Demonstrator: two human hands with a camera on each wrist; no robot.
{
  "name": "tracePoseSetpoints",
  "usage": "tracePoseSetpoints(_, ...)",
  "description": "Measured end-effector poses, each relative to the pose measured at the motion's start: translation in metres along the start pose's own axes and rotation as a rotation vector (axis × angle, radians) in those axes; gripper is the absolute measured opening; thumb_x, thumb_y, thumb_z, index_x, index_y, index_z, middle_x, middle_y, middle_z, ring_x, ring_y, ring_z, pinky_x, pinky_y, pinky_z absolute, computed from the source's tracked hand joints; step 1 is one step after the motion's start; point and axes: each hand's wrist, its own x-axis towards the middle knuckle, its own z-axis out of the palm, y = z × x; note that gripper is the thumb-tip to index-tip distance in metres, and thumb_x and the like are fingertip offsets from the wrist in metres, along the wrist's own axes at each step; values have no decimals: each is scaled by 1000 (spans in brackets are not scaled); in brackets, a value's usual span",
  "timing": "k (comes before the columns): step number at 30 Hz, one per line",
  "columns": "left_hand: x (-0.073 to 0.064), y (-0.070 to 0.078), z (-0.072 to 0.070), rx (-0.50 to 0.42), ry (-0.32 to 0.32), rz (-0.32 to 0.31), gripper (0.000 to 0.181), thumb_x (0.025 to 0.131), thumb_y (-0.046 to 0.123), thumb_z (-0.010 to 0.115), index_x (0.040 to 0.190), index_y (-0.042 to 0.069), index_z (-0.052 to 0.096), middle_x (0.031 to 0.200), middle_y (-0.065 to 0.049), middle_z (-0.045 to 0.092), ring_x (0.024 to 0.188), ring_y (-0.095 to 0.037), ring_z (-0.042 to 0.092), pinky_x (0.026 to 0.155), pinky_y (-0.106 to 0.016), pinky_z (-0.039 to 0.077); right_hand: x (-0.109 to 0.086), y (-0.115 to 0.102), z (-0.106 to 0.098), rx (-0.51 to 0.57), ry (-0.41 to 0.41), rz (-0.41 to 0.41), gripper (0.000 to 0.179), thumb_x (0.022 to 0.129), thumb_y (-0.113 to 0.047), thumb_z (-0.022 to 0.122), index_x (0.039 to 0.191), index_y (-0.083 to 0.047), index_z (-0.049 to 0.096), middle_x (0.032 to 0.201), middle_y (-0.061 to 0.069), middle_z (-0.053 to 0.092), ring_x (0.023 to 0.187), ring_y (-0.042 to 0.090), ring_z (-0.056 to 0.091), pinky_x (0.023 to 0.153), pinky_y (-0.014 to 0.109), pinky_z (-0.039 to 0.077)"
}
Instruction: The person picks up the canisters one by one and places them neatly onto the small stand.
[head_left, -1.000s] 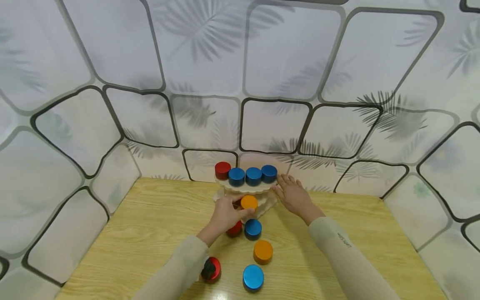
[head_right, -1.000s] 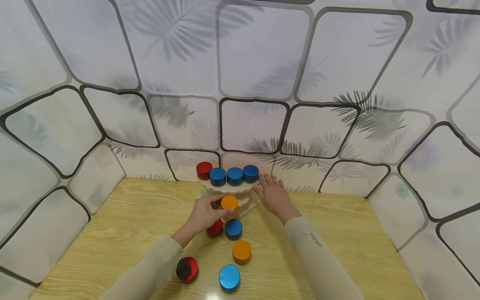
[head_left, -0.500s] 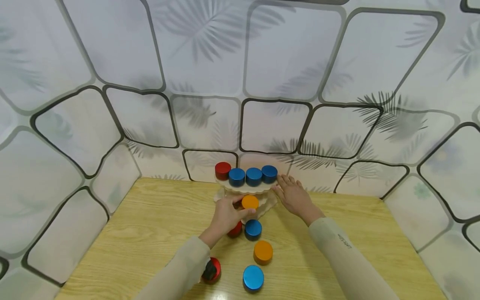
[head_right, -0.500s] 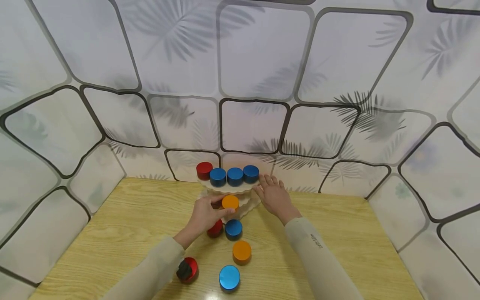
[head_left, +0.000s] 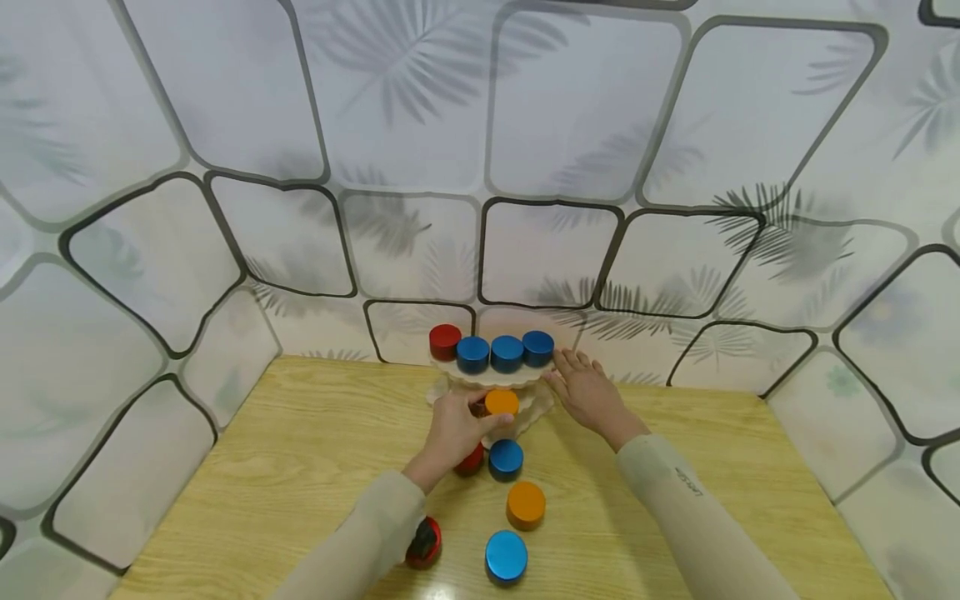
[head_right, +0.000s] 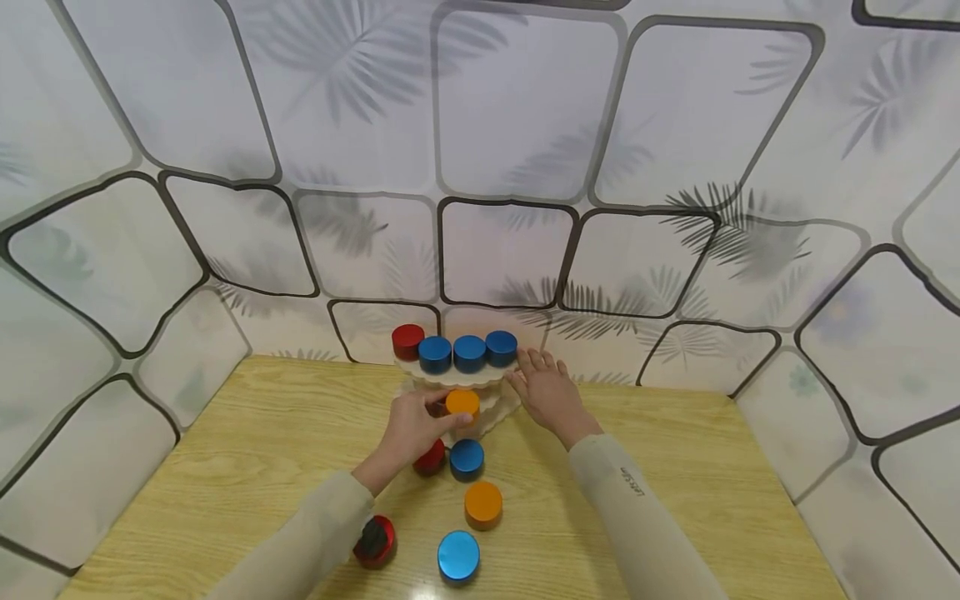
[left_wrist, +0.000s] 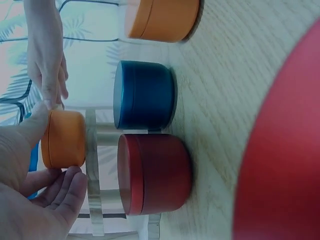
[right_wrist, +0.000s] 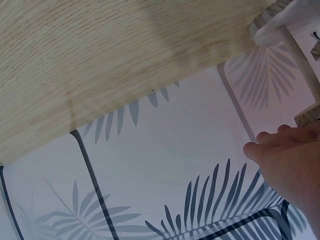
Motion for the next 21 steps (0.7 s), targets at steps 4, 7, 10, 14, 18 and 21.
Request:
tracePoseSetpoints(4, -2, -1, 1, -25, 33, -9, 50, 85, 29, 90, 127, 7, 77, 106, -8, 80, 87, -18, 69, 74, -25, 59, 0, 0, 0, 3, 4, 3, 67, 115, -43, 37, 164, 2, 28, 168, 31, 29, 156, 54, 25, 127, 69, 19)
tracePoseSetpoints(7, -4, -2, 1, -59, 44, -1, 47, 84, 24, 90, 126, 6, 77, 111, -10, 80, 91, -22, 73, 79, -29, 63, 0, 0, 0, 0, 5, 5, 67, 115, -43, 36, 165, 2, 28, 168, 30, 30, 156, 54, 25, 127, 68, 19)
tracePoseSetpoints(10, -6, -5, 1, -78, 38, 19, 46, 85, 18, 89, 127, 3, 76, 116, -13, 79, 95, -25, 76, 82, -32, 65, 0, 0, 0, -2, 3, 7, 67, 115, -43, 36, 165, 2, 27, 168, 30, 29, 156, 53, 24, 127, 68, 19)
tracePoseSetpoints(14, -6, -8, 1, -92, 24, 46, 46, 87, 11, 87, 128, -2, 74, 118, -17, 78, 99, -29, 77, 85, -37, 65, -1, -1, -1, 8, 2, 8, 68, 115, -44, 36, 165, 2, 27, 169, 29, 29, 157, 53, 24, 128, 68, 19)
tracePoseSetpoints(18, -6, -8, 0, -103, 23, 50, 43, 87, 7, 86, 127, -4, 74, 111, -18, 79, 95, -33, 76, 83, -39, 65, 0, -1, -1, 14, -10, 10, 69, 115, -45, 34, 165, 1, 26, 169, 29, 27, 157, 53, 22, 128, 68, 17)
tracePoseSetpoints(21, -5, -9, 0, -93, 24, 27, 43, 87, 10, 87, 127, -3, 74, 108, -16, 80, 93, -30, 75, 82, -35, 65, 0, -1, -1, 16, -15, 10, 69, 115, -46, 34, 165, 1, 25, 170, 29, 27, 157, 52, 22, 128, 68, 17)
